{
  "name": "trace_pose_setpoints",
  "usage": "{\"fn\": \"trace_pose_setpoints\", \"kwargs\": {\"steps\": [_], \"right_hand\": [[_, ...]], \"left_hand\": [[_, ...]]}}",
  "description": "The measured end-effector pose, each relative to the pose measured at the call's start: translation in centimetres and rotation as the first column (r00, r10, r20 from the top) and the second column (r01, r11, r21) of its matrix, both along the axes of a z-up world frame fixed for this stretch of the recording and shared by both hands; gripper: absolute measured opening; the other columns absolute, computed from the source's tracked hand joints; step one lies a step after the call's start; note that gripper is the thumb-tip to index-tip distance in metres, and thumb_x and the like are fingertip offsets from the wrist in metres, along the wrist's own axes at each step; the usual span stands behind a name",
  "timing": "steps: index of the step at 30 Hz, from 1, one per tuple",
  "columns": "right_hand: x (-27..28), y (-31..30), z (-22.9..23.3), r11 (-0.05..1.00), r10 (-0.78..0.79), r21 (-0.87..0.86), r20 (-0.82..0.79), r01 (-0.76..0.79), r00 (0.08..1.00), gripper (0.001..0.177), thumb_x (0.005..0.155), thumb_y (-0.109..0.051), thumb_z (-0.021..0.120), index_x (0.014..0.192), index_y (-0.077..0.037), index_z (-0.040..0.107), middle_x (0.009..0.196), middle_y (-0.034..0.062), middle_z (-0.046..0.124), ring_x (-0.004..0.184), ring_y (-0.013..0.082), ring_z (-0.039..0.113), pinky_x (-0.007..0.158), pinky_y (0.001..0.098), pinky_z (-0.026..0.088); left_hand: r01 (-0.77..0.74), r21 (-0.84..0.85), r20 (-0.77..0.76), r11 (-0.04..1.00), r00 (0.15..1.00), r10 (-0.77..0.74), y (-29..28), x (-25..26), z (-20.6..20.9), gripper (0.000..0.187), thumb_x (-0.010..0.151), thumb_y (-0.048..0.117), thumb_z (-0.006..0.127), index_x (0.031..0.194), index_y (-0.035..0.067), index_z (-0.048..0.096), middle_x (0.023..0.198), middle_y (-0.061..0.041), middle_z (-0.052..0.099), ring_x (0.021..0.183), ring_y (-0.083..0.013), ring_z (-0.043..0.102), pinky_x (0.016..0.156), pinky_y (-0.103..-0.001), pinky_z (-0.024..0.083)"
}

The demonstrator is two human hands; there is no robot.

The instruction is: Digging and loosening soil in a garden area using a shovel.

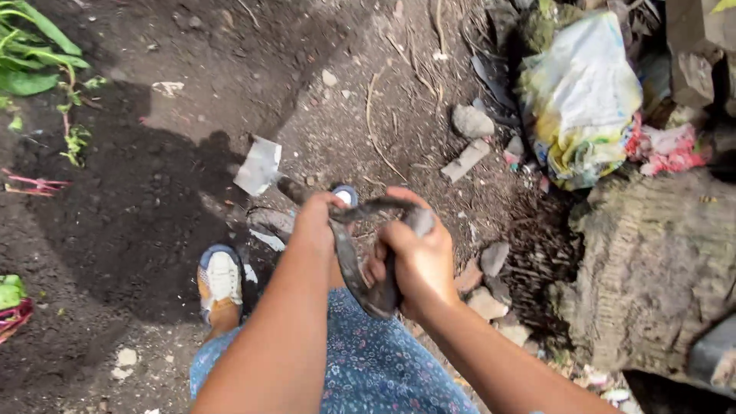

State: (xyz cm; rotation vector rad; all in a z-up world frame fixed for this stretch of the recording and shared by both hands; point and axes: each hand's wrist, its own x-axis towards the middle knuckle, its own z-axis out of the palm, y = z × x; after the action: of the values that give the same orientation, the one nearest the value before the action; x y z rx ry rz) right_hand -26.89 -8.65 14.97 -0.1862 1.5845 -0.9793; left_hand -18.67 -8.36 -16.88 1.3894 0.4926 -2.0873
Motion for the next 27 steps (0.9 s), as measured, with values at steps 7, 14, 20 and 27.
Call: {"fn": "trace_pose_setpoints", "kwargs": {"steps": [7,14,20,27], "right_hand": [[-1.1,-1.3,3.8,0.97,-0.242,0.006,0.125,0.243,0.962,0.057,0.081,-0.001,0.054,0.138,-0.007,0.049,0.059,0.0087,0.047,0.04,0.0197,0.046,0.04,0.0412,0.043],[-5.7,-2.6,10.2,0.999,-0.018,-0.04,0.078,0.021,0.997,0.055,0.087,-0.002,0.056,0.141,-0.007,0.056,0.063,0.004,0.046,0.046,0.016,0.045,0.046,0.0382,0.045],[-3.1,-4.5,8.6,0.998,-0.004,0.061,-0.06,0.008,0.998,0.045,0.086,-0.003,0.056,0.13,-0.003,0.059,0.063,0.0031,0.046,0.045,0.0149,0.044,0.044,0.0358,0.042],[2.7,-2.8,0.9,0.971,-0.172,0.162,-0.023,0.173,0.985,0.029,0.083,-0.005,0.059,0.111,-0.01,0.059,0.064,0.0069,0.051,0.048,0.02,0.05,0.046,0.0397,0.048]], "left_hand": [[0.254,0.136,0.164,0.958,0.948,-0.274,-5.3,1.2,4.4,0.007,0.082,0.011,0.056,0.079,0.005,0.056,0.076,-0.014,0.063,0.065,-0.0302,0.063,0.061,-0.05,0.054],[-0.328,0.128,0.062,0.936,0.945,0.322,-8.0,-3.3,16.6,0.007,0.09,0.007,0.057,0.091,0.005,0.051,0.075,-0.01,0.054,0.066,-0.025,0.058,0.07,-0.049,0.058],[-0.252,0.212,-0.066,0.944,0.96,0.271,-4.7,-3.7,10.9,0.009,0.086,0.008,0.056,0.092,0.002,0.053,0.079,-0.015,0.061,0.069,-0.0306,0.064,0.067,-0.049,0.058],[0.097,0.136,-0.028,0.986,0.995,-0.095,-2.5,2.4,-0.8,0.012,0.076,0.009,0.063,0.088,0.008,0.059,0.083,-0.016,0.064,0.069,-0.0344,0.062,0.056,-0.052,0.053]]}}
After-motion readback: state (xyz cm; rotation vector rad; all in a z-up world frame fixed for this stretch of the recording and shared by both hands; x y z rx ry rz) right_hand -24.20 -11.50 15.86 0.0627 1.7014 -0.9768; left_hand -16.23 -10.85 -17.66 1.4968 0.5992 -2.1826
